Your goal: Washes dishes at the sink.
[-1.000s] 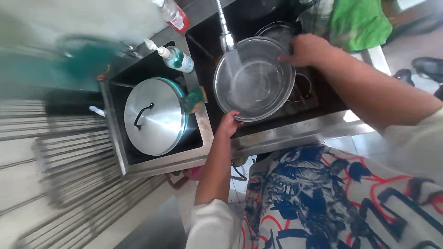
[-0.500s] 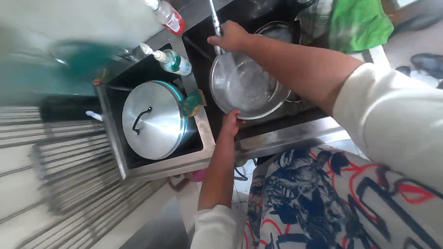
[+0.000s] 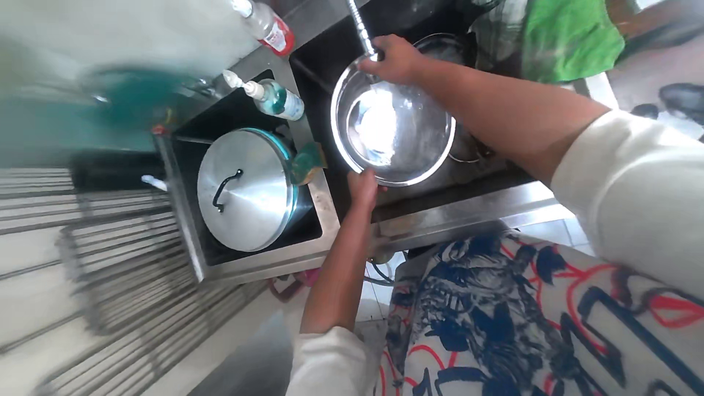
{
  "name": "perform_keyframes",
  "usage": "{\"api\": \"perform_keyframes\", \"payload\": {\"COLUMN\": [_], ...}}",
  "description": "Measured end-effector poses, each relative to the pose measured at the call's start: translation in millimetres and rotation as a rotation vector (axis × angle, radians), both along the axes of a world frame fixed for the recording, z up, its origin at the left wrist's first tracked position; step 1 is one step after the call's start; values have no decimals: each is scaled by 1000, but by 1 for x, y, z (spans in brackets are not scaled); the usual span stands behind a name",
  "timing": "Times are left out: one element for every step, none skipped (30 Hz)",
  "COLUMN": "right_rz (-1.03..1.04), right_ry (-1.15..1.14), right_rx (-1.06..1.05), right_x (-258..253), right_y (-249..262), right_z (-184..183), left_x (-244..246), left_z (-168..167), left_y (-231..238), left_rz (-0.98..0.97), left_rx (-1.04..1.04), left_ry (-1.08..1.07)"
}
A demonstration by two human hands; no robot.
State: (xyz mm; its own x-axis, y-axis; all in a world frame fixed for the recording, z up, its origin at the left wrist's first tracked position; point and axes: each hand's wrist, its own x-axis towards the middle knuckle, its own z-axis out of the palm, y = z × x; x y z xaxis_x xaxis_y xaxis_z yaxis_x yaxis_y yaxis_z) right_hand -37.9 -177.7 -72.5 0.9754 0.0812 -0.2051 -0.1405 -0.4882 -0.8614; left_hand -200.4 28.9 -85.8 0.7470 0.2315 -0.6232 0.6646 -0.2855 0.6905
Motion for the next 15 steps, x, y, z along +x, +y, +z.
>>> {"api": "perform_keyframes", "payload": {"right_rz": [10, 24, 39, 50, 53, 48, 34, 9, -18, -38, -46, -27, 38, 152, 292], "right_ry": [1, 5, 7, 13, 16, 15, 18, 30, 59, 103, 141, 147, 106, 52, -4], "right_rx": [-26, -55, -82, -103, -117, -121, -116, -114, -116, -124, -137, -141, -130, -114, -120], "right_x": [-1, -1, -1, -1, -2, -2, -3, -6, -12, -22, -36, -57, -84, -115, -148], "right_y": [-5, -9, -13, -16, -18, -18, -18, -17, -16, -16, -17, -18, -19, -18, -15], "right_z": [-1, -2, -2, -2, -2, -2, -2, 1, 7, 16, 26, 32, 34, 34, 31], "left_x": [-1, -1, 0, 2, 5, 8, 13, 18, 24, 28, 33, 37, 41, 44, 47], "left_z": [3, 7, 11, 17, 24, 31, 39, 48, 57, 65, 72, 79, 85, 90, 94], "left_y": [0, 0, -1, -2, -2, -2, -1, 0, 2, 4, 5, 7, 8, 8, 8], "left_rz": [-7, -12, -14, -16, -19, -28, -37, -50, -62, -66, -74, -79, -76, -72, -65], "left_rx": [28, 52, 71, 85, 99, 117, 144, 174, 206, 245, 268, 278, 276, 267, 249], "left_ry": [18, 35, 50, 73, 97, 123, 149, 174, 201, 220, 245, 268, 291, 314, 337]}}
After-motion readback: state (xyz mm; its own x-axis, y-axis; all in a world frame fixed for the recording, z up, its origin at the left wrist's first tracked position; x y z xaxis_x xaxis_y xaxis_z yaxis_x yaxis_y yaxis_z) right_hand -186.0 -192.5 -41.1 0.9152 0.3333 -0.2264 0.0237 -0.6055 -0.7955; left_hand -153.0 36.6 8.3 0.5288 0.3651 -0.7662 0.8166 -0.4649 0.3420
